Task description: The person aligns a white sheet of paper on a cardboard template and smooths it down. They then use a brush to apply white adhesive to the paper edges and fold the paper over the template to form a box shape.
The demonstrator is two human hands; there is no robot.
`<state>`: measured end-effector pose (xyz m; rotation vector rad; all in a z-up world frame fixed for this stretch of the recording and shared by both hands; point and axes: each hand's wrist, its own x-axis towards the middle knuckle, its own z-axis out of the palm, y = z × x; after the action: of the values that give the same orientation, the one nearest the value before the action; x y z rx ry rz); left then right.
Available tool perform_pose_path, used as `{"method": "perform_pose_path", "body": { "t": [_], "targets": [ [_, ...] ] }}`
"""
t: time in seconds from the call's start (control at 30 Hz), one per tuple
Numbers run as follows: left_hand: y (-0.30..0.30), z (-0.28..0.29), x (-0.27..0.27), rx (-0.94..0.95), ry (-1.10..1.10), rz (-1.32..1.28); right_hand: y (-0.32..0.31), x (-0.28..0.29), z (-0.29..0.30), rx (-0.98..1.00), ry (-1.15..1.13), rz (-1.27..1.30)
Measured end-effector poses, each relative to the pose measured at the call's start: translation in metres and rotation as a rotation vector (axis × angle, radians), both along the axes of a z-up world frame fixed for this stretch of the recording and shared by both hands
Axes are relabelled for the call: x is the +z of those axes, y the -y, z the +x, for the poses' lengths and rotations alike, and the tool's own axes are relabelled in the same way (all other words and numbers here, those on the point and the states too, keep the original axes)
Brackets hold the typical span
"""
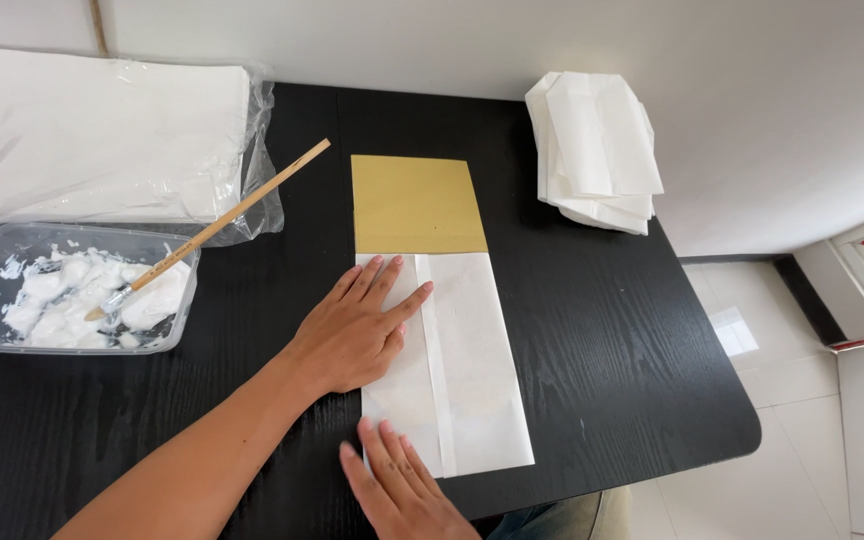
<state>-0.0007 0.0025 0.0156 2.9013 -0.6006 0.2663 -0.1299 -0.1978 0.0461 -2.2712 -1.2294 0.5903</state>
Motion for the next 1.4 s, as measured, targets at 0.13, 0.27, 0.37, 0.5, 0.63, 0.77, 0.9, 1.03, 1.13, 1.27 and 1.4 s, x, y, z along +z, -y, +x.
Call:
{"method": "perform_pose_path", "body": {
  "t": [0.13, 0.27, 0.37, 0.5, 0.63, 0.77, 0.9, 1.03, 1.13, 1.27, 1.4],
  "targets": [
    [-0.001, -0.001, 0.011, 0.002, -0.064, -0.060, 0.023, 0.030, 0.025, -0.019, 0.368, 0.314],
    [0.000, -0.002, 0.028, 0.055, -0.216, -0.099, 0.033, 0.024, 0.044, -0.208, 0.353, -0.077],
    [-0.004, 0.004, 0.027, 0.082, -0.172, -0.075, 0.036, -0.003, 0.037, -0.075, 0.769, -0.240],
    [-0.005, 0.004, 0.031, 0.050, -0.168, -0.092, 0.053, -0.030, 0.017, 0.092, 0.862, -0.114],
    [-0.003, 0.009, 0.026, 0.015, -0.210, -0.115, 0.051, 0.051, 0.068, 0.037, 0.001, 0.079],
    [0.000, 0.000, 0.060, 0.047, -0.352, -0.082, 0.032, 0.054, 0.143, -0.095, 0.367, 0.000],
    [-0.001, -0.001, 0.072, 0.070, -0.439, -0.064, 0.008, 0.046, 0.195, -0.030, 0.309, -0.316],
    [-0.002, 0.001, 0.073, 0.083, -0.453, -0.069, -0.008, 0.054, 0.211, 0.022, 0.322, -0.374],
    [-0.003, 0.004, 0.072, 0.099, -0.459, -0.065, -0.010, 0.052, 0.218, 0.029, 0.310, -0.378],
    [-0.002, 0.005, 0.071, 0.092, -0.457, -0.060, -0.004, 0.044, 0.199, 0.017, 0.361, -0.355],
    [-0.007, 0.016, 0.005, 0.056, -0.109, -0.088, 0.024, 0.012, 0.154, 0.076, 0.549, -0.077]
  ]
}}
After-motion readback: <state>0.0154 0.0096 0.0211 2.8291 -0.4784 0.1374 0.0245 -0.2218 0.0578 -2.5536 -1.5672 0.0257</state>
